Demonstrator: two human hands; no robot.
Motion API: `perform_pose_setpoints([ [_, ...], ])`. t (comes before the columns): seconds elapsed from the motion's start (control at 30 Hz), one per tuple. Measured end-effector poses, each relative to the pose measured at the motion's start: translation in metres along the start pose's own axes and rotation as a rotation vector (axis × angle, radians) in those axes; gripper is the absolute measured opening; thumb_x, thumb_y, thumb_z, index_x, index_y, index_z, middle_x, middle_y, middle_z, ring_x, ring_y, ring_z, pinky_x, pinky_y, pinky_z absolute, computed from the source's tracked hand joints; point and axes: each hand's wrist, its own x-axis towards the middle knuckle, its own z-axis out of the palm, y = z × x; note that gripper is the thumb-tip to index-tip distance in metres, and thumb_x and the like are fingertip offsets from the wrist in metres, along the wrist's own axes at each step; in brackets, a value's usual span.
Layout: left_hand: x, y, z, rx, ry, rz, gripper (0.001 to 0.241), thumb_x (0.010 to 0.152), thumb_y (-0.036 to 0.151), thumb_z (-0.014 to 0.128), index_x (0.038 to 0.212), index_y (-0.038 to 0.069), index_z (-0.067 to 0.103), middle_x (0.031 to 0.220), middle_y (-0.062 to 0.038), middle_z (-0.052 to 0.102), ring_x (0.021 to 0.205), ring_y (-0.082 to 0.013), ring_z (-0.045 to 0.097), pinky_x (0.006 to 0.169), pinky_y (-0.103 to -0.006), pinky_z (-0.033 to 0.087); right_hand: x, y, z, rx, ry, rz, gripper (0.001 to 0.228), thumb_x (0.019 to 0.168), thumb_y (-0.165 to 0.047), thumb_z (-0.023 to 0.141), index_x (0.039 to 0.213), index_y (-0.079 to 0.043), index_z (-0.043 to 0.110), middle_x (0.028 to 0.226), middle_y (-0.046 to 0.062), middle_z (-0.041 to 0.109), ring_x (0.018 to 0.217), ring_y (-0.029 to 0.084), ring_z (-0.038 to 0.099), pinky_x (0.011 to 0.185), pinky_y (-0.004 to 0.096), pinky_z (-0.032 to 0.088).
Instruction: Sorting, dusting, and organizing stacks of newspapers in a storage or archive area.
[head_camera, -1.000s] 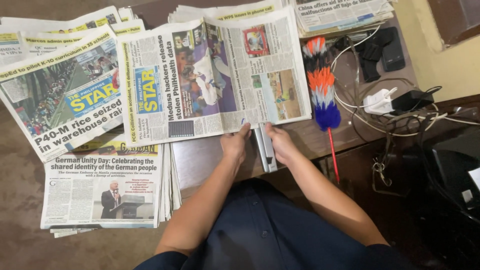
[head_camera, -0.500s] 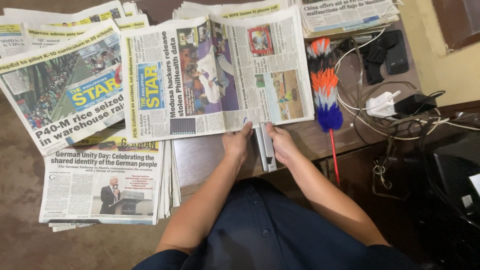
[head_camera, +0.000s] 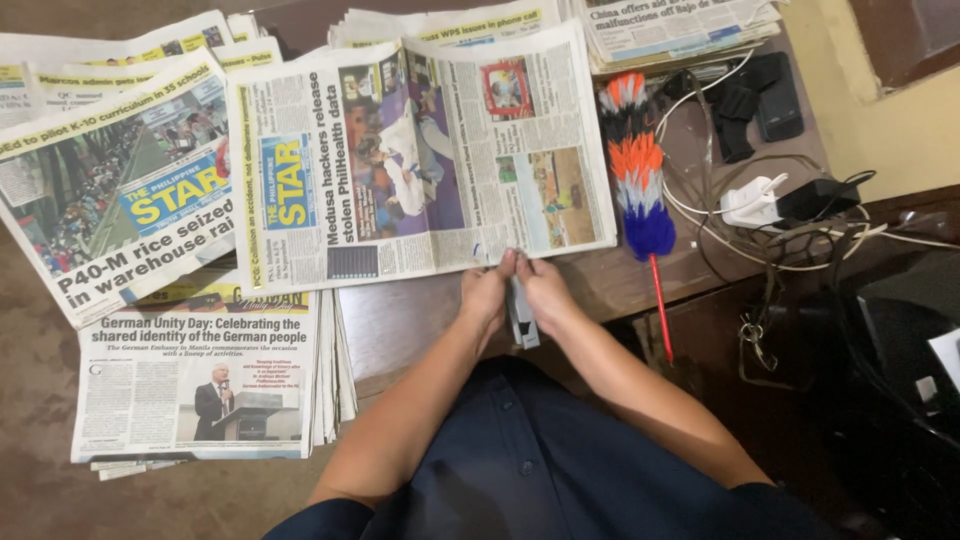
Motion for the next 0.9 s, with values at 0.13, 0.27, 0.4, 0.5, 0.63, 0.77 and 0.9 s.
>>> perform_pose_setpoints([
  [0.13, 0.026, -0.034, -0.003, 0.193, 0.212, -0.008, 0.057, 0.073, 0.042, 0.093, 0.106, -0.002, 0.078, 0.099, -0.023, 0.075, 0.102, -0.0341, 0.072, 0.079, -0.0477, 0.055, 0.025, 0.044, 0.012, -0.082, 0.133, -0.005, 0.037, 0.104, -0.027, 0.058, 0.108, 0.004, 0.077, 0.098, 0.019, 0.073, 0.093, 0.026, 0.064, 0.08, 0.043, 0.05],
  [0.27, -0.024, 0.014, -0.003, 0.087, 0.077, -0.039, 0.067, 0.078, 0.038, 0.091, 0.123, -0.006, 0.069, 0.121, -0.027, 0.069, 0.124, -0.0381, 0.063, 0.098, -0.0536, 0.049, -0.019, -0.007, 0.003, -0.034, 0.039, 0.028, 0.034, 0.103, -0.03, 0.061, 0.111, -0.001, 0.077, 0.1, 0.011, 0.074, 0.092, 0.023, 0.065, 0.083, 0.039, 0.053],
  [0.4, -0.03, 0.043, -0.008, -0.168, 0.017, -0.007, 0.076, 0.088, 0.031, 0.082, 0.14, -0.015, 0.049, 0.142, -0.036, 0.052, 0.139, -0.0433, 0.046, 0.111, -0.0569, 0.042, -0.016, -0.013, -0.031, 0.203, -0.002, 0.109, 0.035, 0.102, -0.035, 0.067, 0.116, -0.003, 0.074, 0.101, 0.009, 0.071, 0.092, 0.024, 0.065, 0.088, 0.041, 0.054],
  [0.5, -0.056, 0.069, -0.002, -0.317, 0.047, -0.006, 0.076, 0.093, 0.025, 0.077, 0.142, -0.019, 0.04, 0.146, -0.04, 0.043, 0.142, -0.0474, 0.041, 0.114, -0.0594, 0.038, -0.017, -0.03, -0.064, 0.291, 0.067, 0.122, 0.03, 0.102, -0.033, 0.068, 0.116, -0.007, 0.072, 0.102, 0.008, 0.069, 0.094, 0.025, 0.066, 0.092, 0.043, 0.053],
  [0.63, -0.038, 0.044, 0.002, -0.578, -0.008, -0.096, 0.077, 0.092, 0.026, 0.079, 0.143, -0.013, 0.038, 0.146, -0.027, 0.035, 0.14, -0.0406, 0.04, 0.118, -0.0536, 0.035, 0.018, -0.007, -0.113, 0.312, 0.13, 0.084, 0.035, 0.106, -0.041, 0.062, 0.11, -0.008, 0.073, 0.101, 0.006, 0.067, 0.095, 0.022, 0.064, 0.093, 0.039, 0.053],
  [0.77, -0.033, 0.02, 0.022, -0.581, -0.127, -0.193, 0.068, 0.091, 0.026, 0.079, 0.143, 0.002, 0.044, 0.135, -0.01, 0.038, 0.126, -0.026, 0.044, 0.114, -0.0389, 0.041, 0.013, -0.006, -0.12, 0.263, 0.151, 0.069, 0.038, 0.103, -0.04, 0.067, 0.114, -0.004, 0.074, 0.102, 0.008, 0.064, 0.098, 0.024, 0.062, 0.097, 0.045, 0.051],
  [0.9, -0.028, 0.002, 0.051, -0.573, -0.252, -0.265, 0.062, 0.092, 0.013, 0.079, 0.14, -0.006, 0.046, 0.134, -0.015, 0.043, 0.133, -0.031, 0.049, 0.114, -0.0443, 0.041, 0.006, -0.003, -0.113, 0.31, 0.085, 0.114, 0.03, 0.1, -0.038, 0.07, 0.111, -0.01, 0.075, 0.103, 0.006, 0.07, 0.097, 0.022, 0.066, 0.097, 0.043, 0.053],
])
